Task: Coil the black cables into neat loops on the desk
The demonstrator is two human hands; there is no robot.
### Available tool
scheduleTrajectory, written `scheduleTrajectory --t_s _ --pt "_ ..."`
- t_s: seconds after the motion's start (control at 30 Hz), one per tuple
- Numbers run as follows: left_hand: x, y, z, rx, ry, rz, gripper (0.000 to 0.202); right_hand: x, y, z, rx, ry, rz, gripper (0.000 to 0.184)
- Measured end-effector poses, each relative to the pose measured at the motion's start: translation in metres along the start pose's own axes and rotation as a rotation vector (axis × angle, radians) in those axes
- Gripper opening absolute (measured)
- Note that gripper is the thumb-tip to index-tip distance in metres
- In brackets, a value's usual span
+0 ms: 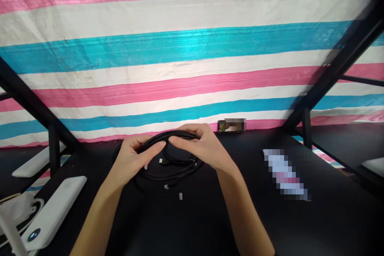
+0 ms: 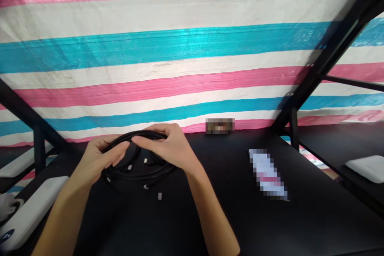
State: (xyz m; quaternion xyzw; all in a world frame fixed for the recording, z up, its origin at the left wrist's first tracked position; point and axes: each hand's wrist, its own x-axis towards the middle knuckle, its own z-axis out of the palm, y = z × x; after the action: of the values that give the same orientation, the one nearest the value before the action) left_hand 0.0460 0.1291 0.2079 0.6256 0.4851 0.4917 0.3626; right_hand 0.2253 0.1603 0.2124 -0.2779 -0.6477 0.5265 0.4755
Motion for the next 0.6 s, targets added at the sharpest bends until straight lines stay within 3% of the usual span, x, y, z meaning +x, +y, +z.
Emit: scheduleTrajectory --t_s 0.2,0.3,0.4,0.5,0.6 --pt "0.015 -0.016 -0.008 0.037 0.106 0.098 0.043 0.007 0.004 -0.009 0.119 0.365 -0.145 0.032" --pt "0.018 -0.021 -0.005 0.065 0.216 0.084 0.037 0.008 0.006 -0.006 0.182 0.432 -0.172 0.036" --pt "0.019 -0.025 -0.002 0.134 0.411 0.052 0.030 0.009 0.008 -0.001 0.219 0.476 -0.209 0.039" --pt "0.023 -0.030 -0.002 0.276 0.581 0.100 0.044 0.009 0.009 0.005 0.248 0.564 -0.249 0.040" --pt "0.028 -0.036 -0.003 0.299 0.639 0.173 0.068 0.009 0.007 0.008 0.289 0.673 -0.318 0.040"
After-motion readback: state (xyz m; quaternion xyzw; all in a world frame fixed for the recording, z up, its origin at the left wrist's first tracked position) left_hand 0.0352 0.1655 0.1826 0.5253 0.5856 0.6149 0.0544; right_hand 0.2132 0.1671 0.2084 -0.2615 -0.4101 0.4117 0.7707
